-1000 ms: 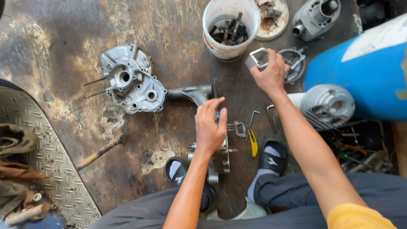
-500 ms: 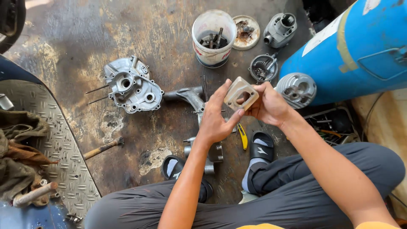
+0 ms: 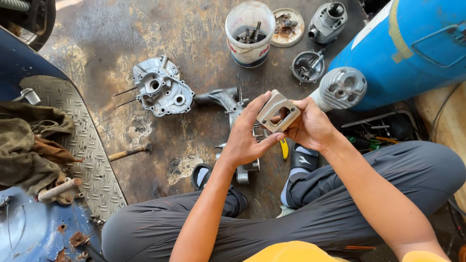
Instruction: The person sits on the floor and uses a small metal tool to scrape the inside of a cylinder head. They then place the cylinder head down and pick up a small metal plate, inspecting it before placing it on the floor.
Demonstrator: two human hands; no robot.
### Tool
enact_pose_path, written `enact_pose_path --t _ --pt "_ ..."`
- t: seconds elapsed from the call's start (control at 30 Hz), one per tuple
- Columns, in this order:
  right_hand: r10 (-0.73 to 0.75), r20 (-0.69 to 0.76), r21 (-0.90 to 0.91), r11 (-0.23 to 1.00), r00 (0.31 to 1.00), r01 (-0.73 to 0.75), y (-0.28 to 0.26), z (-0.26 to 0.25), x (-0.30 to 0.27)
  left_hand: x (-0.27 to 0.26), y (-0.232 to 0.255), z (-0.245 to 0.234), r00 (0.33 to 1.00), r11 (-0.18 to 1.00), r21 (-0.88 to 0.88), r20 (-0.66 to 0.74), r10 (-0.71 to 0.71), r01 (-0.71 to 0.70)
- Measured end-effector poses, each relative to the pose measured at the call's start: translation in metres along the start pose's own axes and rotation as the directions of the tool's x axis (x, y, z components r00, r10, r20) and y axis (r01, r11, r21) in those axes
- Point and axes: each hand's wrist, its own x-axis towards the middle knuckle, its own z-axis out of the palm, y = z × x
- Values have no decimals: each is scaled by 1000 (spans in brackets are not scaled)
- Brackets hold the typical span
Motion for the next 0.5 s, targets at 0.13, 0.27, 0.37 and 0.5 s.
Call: enact_pose_path --t 0.13,0.27,0.37,0.5 --pt "-14 -10 27 1000 1000 14 3 -14 5 2 -10 10 1000 996 89 14 14 -15" --pt "-35 -97 2 999 995 36 0 -21 11 12 -39 26 994 905 422 -72 83 -45" --pt "-107 -224 -47 994 969 99 3 -52 57 43 -123 28 994 825 564 -105 23 41" --pt "-397 -433 -444 875 809 192 -2 -61 70 82 -119 28 984 792 597 -174 -29 129"
